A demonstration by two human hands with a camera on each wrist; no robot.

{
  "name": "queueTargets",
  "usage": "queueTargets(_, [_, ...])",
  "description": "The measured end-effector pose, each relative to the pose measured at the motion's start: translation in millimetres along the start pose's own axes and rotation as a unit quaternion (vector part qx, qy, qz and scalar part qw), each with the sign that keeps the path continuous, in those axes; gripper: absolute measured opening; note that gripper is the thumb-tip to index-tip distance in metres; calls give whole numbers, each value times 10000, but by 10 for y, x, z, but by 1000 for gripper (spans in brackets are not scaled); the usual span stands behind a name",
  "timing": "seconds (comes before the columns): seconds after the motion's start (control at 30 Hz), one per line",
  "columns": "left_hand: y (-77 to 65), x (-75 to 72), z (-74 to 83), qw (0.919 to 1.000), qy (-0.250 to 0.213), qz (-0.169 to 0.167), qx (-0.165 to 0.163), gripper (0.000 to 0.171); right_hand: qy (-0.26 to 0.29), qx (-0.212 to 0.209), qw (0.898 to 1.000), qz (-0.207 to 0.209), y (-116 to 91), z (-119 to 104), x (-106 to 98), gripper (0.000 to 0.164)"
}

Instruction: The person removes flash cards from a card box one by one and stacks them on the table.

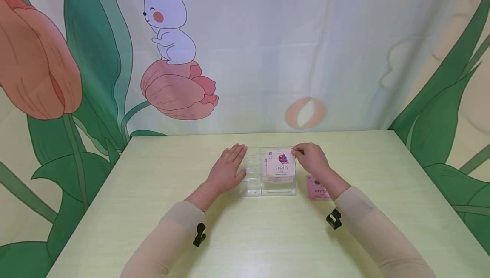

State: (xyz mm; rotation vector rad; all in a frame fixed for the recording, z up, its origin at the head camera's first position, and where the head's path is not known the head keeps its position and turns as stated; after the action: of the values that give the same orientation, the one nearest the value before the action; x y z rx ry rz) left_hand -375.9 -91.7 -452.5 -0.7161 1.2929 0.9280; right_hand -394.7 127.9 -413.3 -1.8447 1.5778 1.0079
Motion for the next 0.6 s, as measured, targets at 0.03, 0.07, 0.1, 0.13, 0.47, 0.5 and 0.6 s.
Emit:
queueTargets(0.03, [-3, -1, 0, 10000, -10, 4, 3, 66, 27, 11, 10000, 0, 1, 0, -3, 26])
queueTargets(0.07, [-7, -3, 0, 10000, -23, 9, 8, 66, 68, 38, 10000, -2, 1, 2, -4, 26])
queueTargets(0.1, [-8, -2, -1, 10000, -21, 12, 12, 66, 84, 53, 10000, -4, 4, 3, -4, 26])
queueTargets(0.13, [-8, -4, 0, 10000, -12, 14, 14, 66, 96, 66, 9999, -6, 6, 3, -7, 26])
queueTargets(0.47, [-3, -5, -1, 10000, -6, 63, 42, 66, 232, 255, 9994, -31, 29, 38, -2, 26])
queueTargets(0.5, [-4, -6, -1, 10000, -23, 70, 46, 66, 248, 282, 9993, -42, 30, 41, 0, 26])
queueTargets(0.6, [-6, -7, -2, 9999, -49, 81, 54, 66, 252, 334, 9991, -61, 36, 45, 4, 27])
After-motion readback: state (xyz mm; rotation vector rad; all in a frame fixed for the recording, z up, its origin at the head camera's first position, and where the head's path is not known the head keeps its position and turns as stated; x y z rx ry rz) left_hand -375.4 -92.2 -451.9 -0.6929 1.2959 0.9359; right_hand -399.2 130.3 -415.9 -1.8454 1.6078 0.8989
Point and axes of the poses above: each hand's wrist, its own y-axis towards the middle knuckle, its own x-axis out of the palm, z = x × y, the point moved 10 cm from there along y, towards the middle knuckle, and after that the axes turned 5 degrees about -z, right-handed, at the moved point
